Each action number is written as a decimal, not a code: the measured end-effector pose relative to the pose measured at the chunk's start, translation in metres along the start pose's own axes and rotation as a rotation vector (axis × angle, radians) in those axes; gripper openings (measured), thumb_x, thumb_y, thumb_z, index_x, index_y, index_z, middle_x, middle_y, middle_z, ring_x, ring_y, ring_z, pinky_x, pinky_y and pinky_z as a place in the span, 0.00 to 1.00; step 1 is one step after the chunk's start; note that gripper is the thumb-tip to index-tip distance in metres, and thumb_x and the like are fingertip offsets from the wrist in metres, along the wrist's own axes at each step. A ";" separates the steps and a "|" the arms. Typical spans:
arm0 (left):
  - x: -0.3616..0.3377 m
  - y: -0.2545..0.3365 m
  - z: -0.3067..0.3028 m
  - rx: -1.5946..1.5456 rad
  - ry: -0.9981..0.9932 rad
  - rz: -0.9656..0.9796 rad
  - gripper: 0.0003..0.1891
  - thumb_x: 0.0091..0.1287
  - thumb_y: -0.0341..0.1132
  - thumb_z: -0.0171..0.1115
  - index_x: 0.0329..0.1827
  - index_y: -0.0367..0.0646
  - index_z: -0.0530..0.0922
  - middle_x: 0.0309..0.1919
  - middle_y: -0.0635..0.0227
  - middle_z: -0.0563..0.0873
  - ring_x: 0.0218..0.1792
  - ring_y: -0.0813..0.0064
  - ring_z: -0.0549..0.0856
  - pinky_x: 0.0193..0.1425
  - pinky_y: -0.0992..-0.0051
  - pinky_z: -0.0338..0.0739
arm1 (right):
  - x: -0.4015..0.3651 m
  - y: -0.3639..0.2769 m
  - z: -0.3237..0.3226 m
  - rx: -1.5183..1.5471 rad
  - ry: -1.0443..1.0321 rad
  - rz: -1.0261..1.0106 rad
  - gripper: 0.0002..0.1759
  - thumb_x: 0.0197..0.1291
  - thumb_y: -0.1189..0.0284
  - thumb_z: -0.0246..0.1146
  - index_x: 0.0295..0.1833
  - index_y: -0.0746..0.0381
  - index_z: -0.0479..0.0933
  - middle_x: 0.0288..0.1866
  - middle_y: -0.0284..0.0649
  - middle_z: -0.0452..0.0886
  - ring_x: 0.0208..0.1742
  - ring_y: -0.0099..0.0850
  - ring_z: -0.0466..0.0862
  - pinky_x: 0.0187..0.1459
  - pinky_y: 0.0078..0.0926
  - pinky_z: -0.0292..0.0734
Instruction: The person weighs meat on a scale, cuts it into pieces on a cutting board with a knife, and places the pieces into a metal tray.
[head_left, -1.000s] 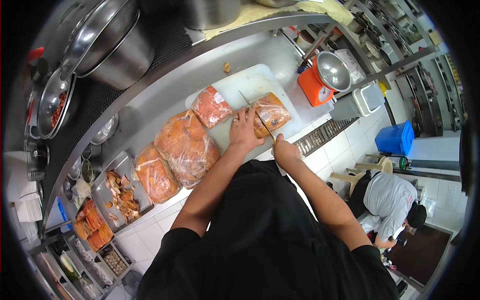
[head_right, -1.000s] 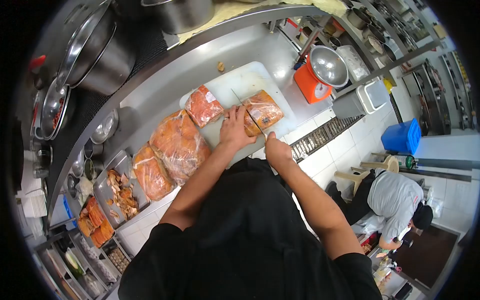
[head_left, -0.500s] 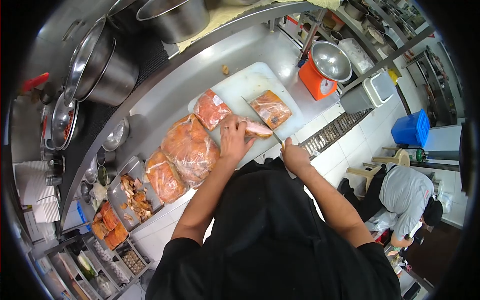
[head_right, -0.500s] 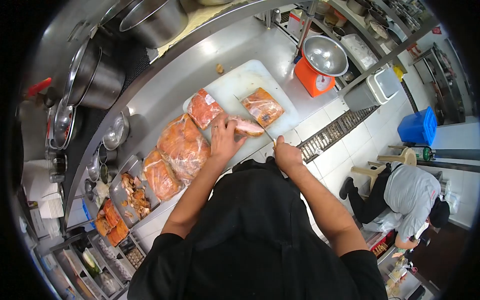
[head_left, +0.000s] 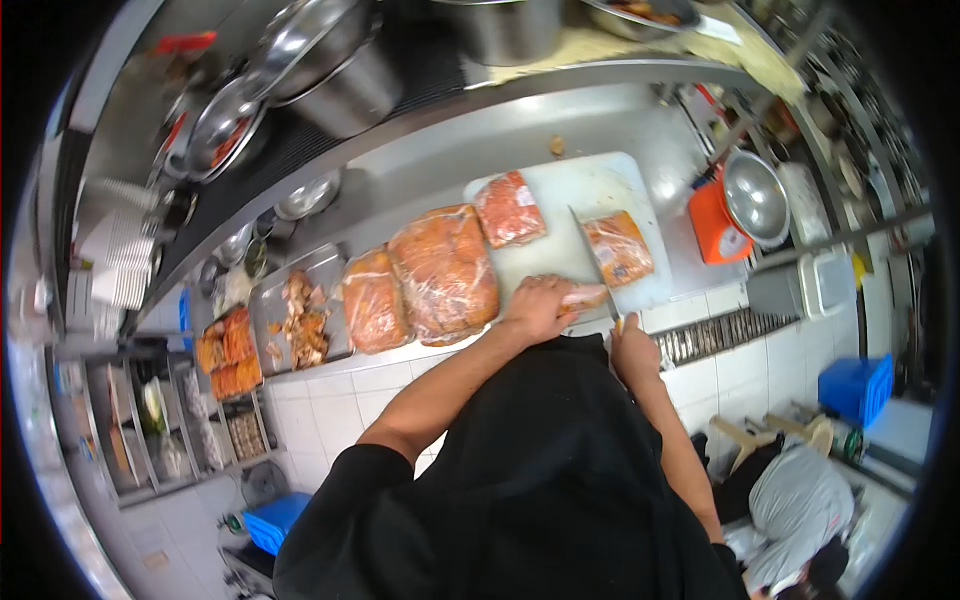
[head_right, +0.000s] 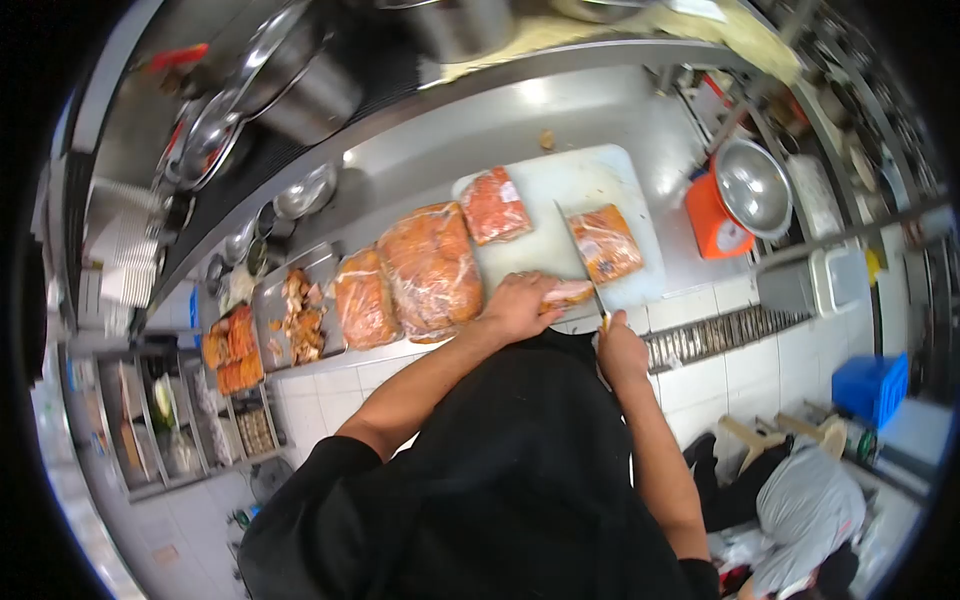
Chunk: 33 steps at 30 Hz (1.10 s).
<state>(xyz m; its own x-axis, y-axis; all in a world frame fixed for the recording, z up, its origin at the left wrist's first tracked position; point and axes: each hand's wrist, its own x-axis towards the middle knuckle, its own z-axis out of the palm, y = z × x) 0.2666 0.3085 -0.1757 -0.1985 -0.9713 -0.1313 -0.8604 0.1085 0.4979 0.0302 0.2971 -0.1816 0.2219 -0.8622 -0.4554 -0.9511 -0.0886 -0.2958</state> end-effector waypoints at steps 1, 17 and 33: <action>0.000 0.000 -0.001 -0.006 -0.006 -0.021 0.30 0.64 0.49 0.74 0.64 0.41 0.80 0.58 0.52 0.85 0.61 0.49 0.84 0.69 0.53 0.75 | 0.000 0.001 0.000 -0.006 0.009 0.005 0.25 0.78 0.60 0.58 0.66 0.69 0.66 0.42 0.60 0.89 0.45 0.59 0.90 0.48 0.57 0.84; -0.180 -0.121 -0.151 -1.085 0.853 -0.664 0.32 0.68 0.55 0.76 0.64 0.38 0.84 0.60 0.61 0.88 0.61 0.68 0.85 0.66 0.67 0.80 | 0.018 0.022 0.011 -0.076 0.083 -0.129 0.26 0.75 0.60 0.64 0.62 0.70 0.68 0.38 0.64 0.87 0.41 0.64 0.88 0.42 0.59 0.83; -0.302 -0.340 -0.032 0.318 1.063 -1.159 0.24 0.73 0.47 0.65 0.63 0.37 0.84 0.56 0.45 0.89 0.57 0.47 0.89 0.61 0.55 0.82 | 0.013 0.010 0.000 -0.131 0.074 -0.084 0.33 0.74 0.57 0.63 0.71 0.72 0.69 0.42 0.66 0.87 0.45 0.63 0.89 0.47 0.58 0.83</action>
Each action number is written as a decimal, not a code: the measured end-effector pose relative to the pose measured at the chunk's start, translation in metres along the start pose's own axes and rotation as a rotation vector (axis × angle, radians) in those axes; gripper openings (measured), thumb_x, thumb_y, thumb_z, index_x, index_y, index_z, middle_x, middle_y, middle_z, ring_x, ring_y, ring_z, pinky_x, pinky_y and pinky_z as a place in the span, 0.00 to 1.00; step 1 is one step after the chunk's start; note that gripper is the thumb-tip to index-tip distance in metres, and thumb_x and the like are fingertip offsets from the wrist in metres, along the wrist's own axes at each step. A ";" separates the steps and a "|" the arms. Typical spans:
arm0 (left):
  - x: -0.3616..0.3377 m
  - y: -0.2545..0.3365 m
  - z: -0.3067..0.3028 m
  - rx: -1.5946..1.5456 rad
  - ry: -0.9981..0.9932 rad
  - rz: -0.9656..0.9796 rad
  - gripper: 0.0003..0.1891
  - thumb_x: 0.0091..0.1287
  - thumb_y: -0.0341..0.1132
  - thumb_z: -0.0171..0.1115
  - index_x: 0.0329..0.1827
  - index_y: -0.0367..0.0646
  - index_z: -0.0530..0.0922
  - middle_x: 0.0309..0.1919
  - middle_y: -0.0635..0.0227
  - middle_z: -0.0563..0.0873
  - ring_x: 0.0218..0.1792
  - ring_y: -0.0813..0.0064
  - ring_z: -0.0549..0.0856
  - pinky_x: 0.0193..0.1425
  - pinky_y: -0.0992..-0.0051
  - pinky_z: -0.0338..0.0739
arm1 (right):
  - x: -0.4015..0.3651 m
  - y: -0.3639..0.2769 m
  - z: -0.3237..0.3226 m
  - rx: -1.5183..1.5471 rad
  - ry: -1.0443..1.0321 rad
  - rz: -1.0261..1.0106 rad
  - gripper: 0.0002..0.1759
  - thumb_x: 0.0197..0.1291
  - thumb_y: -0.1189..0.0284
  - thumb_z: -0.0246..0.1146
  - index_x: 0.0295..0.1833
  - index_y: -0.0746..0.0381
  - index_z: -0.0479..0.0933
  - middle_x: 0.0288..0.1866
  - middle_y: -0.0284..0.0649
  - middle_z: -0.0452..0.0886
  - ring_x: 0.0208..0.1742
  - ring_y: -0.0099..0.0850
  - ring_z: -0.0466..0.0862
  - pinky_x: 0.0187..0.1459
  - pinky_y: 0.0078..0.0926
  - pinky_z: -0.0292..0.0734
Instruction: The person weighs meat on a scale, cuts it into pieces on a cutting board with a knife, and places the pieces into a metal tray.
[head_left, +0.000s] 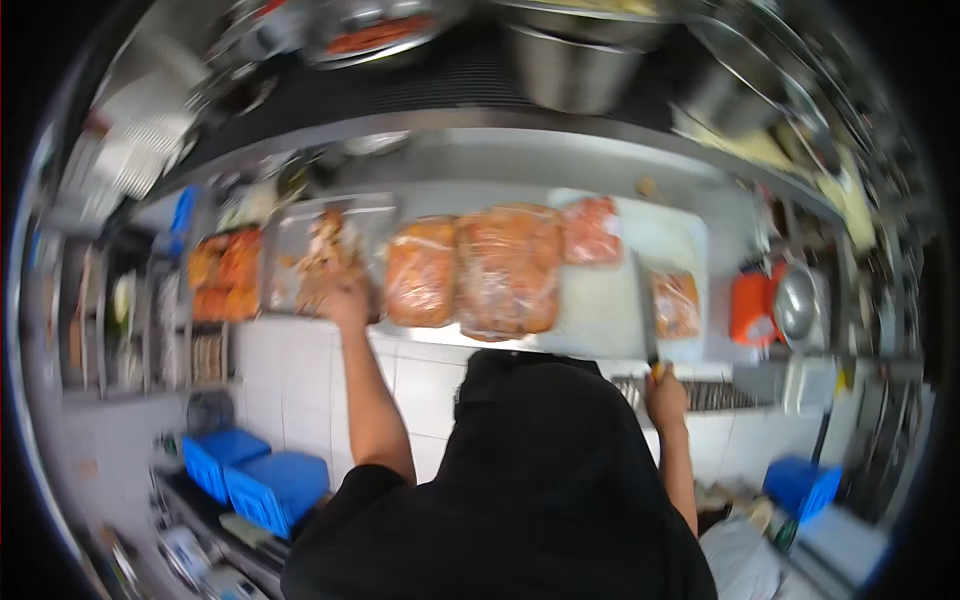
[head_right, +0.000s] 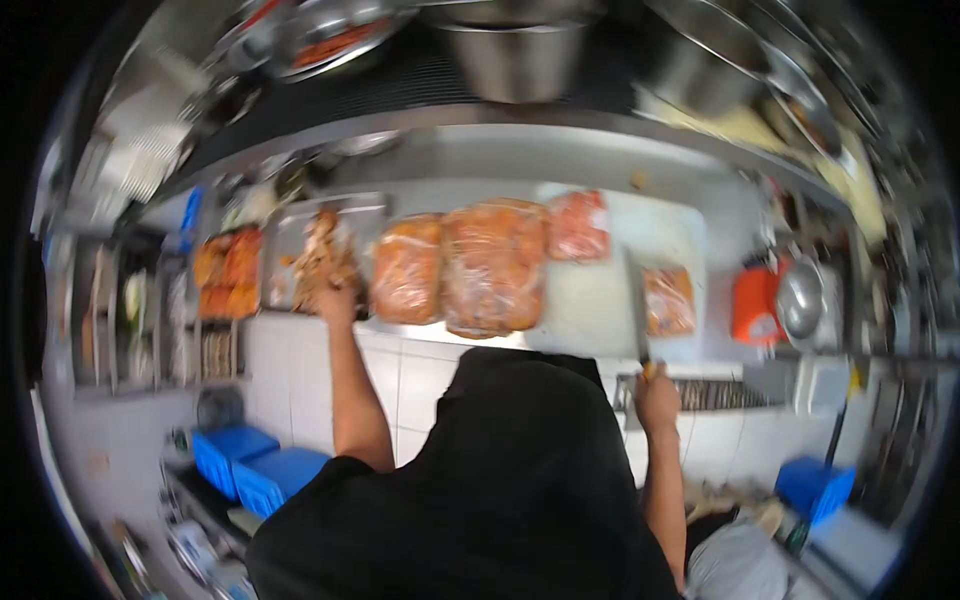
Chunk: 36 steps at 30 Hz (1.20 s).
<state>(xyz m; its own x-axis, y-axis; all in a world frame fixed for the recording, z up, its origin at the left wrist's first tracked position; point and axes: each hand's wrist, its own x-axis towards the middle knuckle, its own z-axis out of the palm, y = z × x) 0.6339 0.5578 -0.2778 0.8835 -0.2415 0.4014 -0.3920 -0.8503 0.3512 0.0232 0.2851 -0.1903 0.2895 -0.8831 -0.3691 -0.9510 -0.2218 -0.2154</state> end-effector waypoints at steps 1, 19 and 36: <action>0.003 0.022 -0.016 -0.001 -0.034 -0.055 0.28 0.70 0.50 0.68 0.66 0.39 0.83 0.61 0.44 0.87 0.60 0.44 0.86 0.65 0.52 0.80 | -0.002 0.001 0.004 -0.013 0.032 0.005 0.32 0.74 0.56 0.63 0.70 0.71 0.71 0.41 0.65 0.87 0.44 0.62 0.89 0.46 0.59 0.83; -0.181 0.497 -0.035 -0.512 -0.792 1.614 0.39 0.61 0.25 0.69 0.80 0.48 0.69 0.80 0.58 0.71 0.81 0.56 0.68 0.86 0.58 0.61 | -0.065 0.027 -0.025 0.382 0.224 0.374 0.22 0.71 0.61 0.66 0.55 0.70 0.75 0.41 0.68 0.86 0.46 0.66 0.86 0.49 0.60 0.81; -0.186 0.444 -0.035 -0.692 -1.158 0.948 0.65 0.46 0.48 0.89 0.84 0.36 0.56 0.72 0.41 0.71 0.77 0.43 0.69 0.81 0.54 0.67 | -0.087 -0.017 -0.083 0.328 0.193 0.139 0.19 0.73 0.62 0.64 0.51 0.68 0.71 0.33 0.61 0.85 0.37 0.61 0.87 0.41 0.57 0.83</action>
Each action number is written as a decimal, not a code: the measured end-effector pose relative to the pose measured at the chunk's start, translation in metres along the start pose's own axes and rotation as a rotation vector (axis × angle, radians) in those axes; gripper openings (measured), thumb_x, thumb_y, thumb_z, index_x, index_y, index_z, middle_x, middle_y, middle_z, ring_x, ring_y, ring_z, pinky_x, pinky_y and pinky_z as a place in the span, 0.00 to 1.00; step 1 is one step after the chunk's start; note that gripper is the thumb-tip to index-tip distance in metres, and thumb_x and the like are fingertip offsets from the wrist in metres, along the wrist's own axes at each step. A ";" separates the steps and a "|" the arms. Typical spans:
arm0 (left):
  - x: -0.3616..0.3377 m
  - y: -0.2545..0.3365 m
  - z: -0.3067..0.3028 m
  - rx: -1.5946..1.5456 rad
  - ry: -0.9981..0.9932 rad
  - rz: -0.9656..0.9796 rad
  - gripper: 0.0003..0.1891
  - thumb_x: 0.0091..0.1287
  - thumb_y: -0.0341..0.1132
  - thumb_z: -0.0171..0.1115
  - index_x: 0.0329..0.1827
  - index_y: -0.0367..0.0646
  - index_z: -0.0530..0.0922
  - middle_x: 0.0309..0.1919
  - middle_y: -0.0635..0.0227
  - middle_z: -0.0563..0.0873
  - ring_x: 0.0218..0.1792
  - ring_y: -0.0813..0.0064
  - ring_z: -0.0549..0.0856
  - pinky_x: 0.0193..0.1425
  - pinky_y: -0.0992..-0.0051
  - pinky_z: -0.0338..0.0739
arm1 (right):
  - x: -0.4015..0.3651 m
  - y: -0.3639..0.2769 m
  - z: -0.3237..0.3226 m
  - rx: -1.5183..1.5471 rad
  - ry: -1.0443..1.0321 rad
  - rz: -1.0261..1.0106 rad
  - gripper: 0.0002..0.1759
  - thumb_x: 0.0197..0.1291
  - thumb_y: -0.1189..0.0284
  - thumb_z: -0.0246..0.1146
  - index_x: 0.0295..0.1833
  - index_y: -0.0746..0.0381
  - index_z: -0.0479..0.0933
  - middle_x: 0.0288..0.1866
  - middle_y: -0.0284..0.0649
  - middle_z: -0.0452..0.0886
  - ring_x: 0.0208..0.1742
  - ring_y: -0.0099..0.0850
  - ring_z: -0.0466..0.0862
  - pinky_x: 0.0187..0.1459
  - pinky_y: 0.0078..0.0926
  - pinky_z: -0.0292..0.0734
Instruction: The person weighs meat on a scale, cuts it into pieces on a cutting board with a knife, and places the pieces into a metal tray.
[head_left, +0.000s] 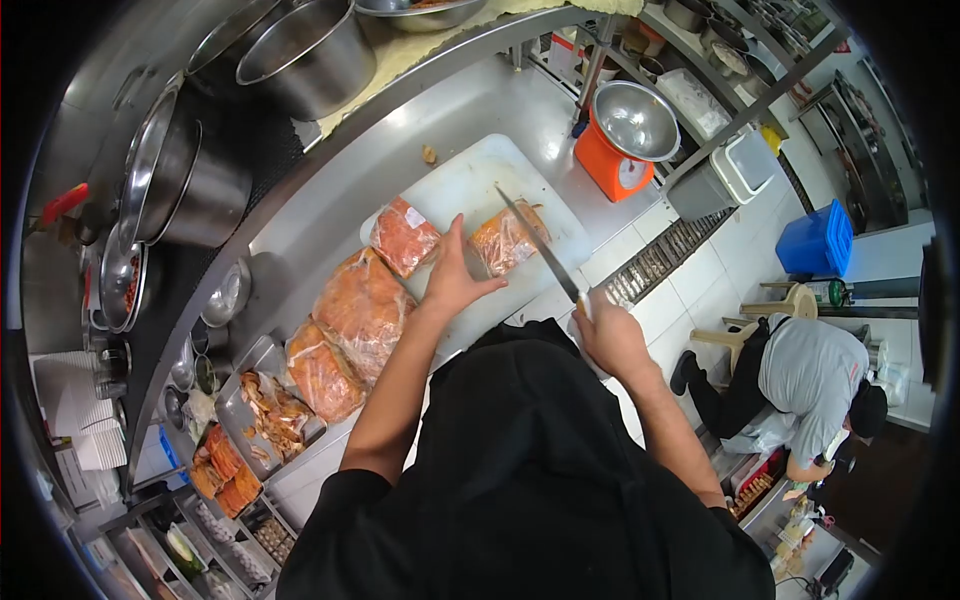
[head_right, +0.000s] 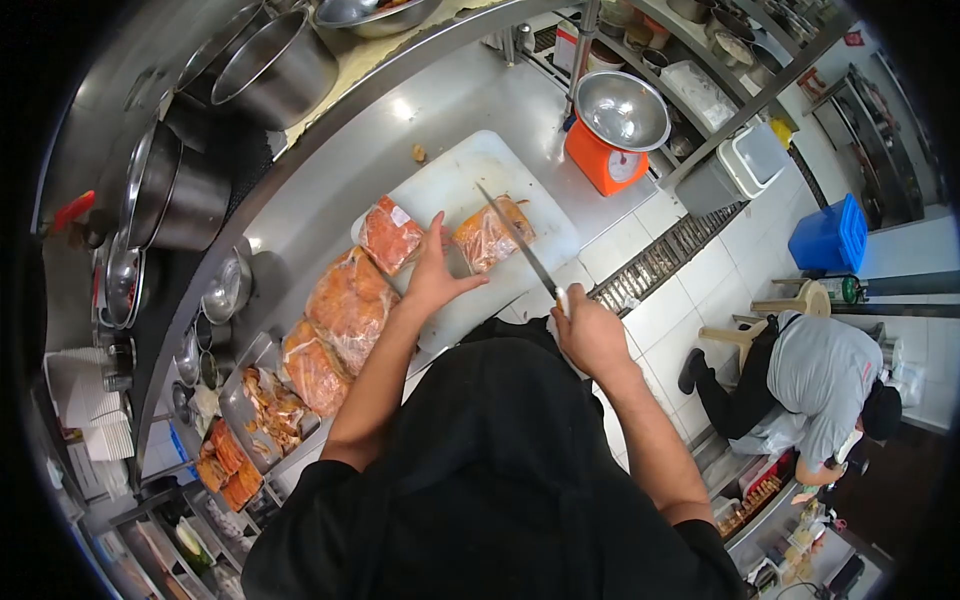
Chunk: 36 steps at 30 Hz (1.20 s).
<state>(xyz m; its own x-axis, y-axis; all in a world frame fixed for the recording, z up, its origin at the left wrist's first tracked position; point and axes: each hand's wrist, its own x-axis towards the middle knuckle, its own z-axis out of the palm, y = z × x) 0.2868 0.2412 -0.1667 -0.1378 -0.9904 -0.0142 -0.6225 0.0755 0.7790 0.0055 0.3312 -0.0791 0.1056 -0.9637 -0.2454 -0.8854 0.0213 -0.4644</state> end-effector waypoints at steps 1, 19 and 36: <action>-0.004 -0.004 -0.002 -0.053 0.003 -0.022 0.65 0.46 0.49 0.89 0.83 0.36 0.56 0.73 0.41 0.70 0.77 0.43 0.69 0.82 0.54 0.66 | 0.001 -0.003 0.002 -0.033 -0.011 -0.048 0.18 0.74 0.62 0.63 0.52 0.67 0.71 0.33 0.59 0.86 0.35 0.60 0.87 0.40 0.57 0.83; 0.033 0.028 0.032 0.377 -0.026 0.016 0.46 0.46 0.41 0.86 0.66 0.43 0.66 0.60 0.55 0.81 0.61 0.49 0.83 0.65 0.54 0.80 | 0.014 -0.060 -0.014 -0.249 -0.224 0.053 0.14 0.74 0.69 0.59 0.54 0.70 0.72 0.37 0.55 0.90 0.40 0.51 0.92 0.43 0.48 0.87; 0.033 0.028 0.031 0.339 -0.012 -0.023 0.47 0.44 0.38 0.85 0.69 0.46 0.66 0.61 0.55 0.80 0.61 0.49 0.83 0.66 0.55 0.81 | 0.045 -0.073 0.002 -0.347 -0.294 0.107 0.17 0.68 0.75 0.60 0.58 0.72 0.71 0.43 0.57 0.91 0.47 0.48 0.94 0.47 0.40 0.89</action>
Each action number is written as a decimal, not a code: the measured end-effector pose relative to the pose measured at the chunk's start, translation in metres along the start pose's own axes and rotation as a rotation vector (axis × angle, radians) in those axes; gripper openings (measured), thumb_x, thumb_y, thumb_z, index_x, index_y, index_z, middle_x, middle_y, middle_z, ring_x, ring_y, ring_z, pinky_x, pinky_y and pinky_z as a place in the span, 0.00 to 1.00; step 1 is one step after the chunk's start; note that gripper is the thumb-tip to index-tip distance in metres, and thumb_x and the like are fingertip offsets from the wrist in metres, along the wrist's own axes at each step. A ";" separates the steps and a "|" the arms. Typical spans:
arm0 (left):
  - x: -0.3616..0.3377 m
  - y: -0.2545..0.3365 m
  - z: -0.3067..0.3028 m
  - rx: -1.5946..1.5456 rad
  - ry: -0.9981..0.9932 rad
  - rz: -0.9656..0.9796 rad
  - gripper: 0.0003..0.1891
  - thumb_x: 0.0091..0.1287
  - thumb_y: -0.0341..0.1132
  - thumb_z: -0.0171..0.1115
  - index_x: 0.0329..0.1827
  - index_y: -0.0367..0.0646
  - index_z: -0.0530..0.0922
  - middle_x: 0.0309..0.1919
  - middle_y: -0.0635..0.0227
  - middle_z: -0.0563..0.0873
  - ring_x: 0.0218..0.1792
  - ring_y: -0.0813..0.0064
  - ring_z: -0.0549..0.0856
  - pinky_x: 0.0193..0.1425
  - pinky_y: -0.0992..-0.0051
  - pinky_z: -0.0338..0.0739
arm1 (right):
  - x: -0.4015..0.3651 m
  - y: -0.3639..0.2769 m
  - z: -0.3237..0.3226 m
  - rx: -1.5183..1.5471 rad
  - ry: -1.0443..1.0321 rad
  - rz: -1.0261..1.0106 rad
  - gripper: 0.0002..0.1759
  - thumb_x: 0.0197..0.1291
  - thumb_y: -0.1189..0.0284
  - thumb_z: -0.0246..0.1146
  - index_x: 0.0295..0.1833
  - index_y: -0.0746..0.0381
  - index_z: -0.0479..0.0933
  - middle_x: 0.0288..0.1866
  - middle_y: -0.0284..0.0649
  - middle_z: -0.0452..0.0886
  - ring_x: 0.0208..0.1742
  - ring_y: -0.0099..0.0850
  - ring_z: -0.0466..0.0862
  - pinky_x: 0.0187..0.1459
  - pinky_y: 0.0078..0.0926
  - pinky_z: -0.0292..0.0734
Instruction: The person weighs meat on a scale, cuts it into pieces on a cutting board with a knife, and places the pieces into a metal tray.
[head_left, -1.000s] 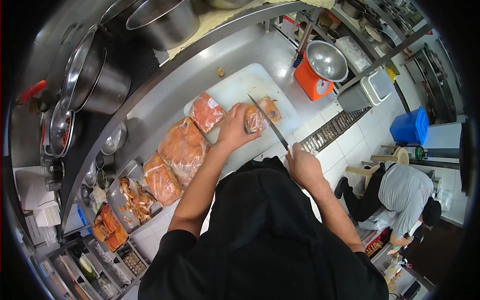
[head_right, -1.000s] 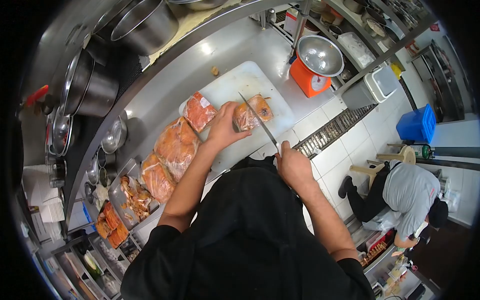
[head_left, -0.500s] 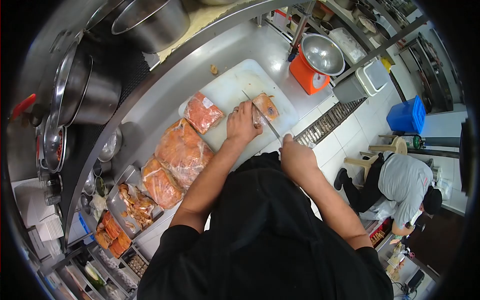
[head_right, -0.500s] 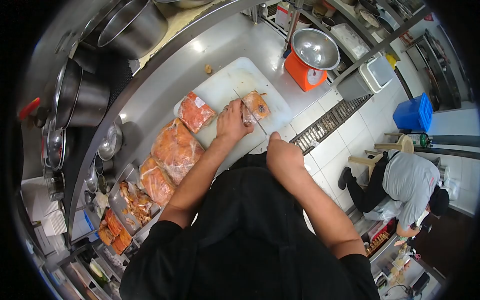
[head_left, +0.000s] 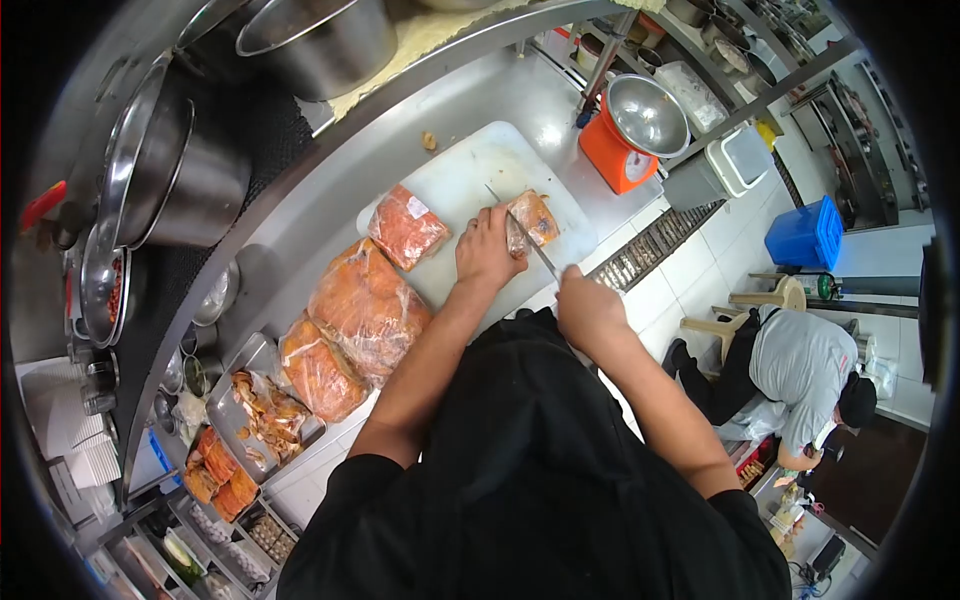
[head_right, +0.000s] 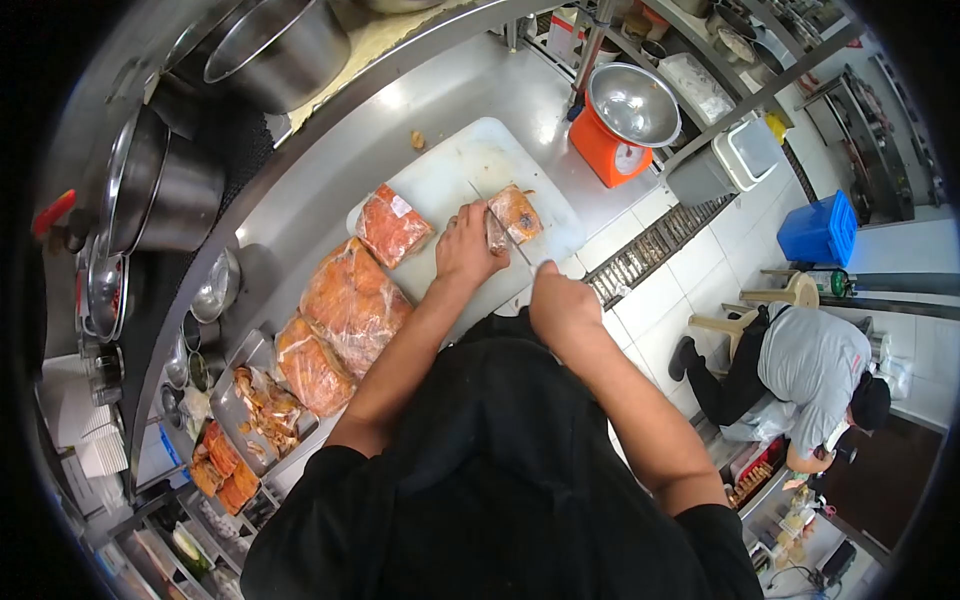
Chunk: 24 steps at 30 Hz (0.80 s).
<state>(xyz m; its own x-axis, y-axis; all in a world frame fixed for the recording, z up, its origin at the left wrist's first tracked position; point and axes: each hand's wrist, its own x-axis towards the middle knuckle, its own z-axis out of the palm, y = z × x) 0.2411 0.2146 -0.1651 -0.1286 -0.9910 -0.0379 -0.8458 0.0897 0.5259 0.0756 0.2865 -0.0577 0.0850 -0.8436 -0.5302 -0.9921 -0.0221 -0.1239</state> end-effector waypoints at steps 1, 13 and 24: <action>-0.001 -0.001 0.003 -0.006 0.006 -0.001 0.48 0.44 0.39 0.86 0.68 0.46 0.67 0.61 0.55 0.80 0.61 0.49 0.82 0.67 0.56 0.80 | -0.009 0.003 -0.001 -0.015 -0.019 0.016 0.17 0.68 0.75 0.60 0.58 0.72 0.71 0.43 0.57 0.91 0.47 0.47 0.94 0.47 0.40 0.89; 0.006 -0.005 0.002 -0.042 -0.035 0.005 0.45 0.46 0.38 0.84 0.68 0.45 0.67 0.61 0.52 0.80 0.62 0.47 0.82 0.66 0.55 0.80 | 0.062 0.007 0.051 0.028 -0.011 -0.016 0.14 0.70 0.77 0.57 0.58 0.71 0.70 0.46 0.58 0.90 0.48 0.52 0.93 0.47 0.45 0.89; -0.002 -0.003 0.010 -0.016 0.083 -0.019 0.47 0.47 0.41 0.83 0.71 0.46 0.65 0.66 0.53 0.76 0.65 0.47 0.81 0.67 0.53 0.79 | 0.107 0.003 0.077 0.134 0.031 -0.003 0.16 0.75 0.74 0.51 0.64 0.68 0.69 0.48 0.57 0.90 0.50 0.53 0.92 0.52 0.51 0.87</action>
<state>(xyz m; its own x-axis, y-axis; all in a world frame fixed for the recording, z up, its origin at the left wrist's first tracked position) 0.2387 0.2169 -0.1748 -0.0685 -0.9974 0.0226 -0.8395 0.0698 0.5389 0.0890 0.2374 -0.1795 0.0824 -0.8601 -0.5034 -0.9703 0.0460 -0.2374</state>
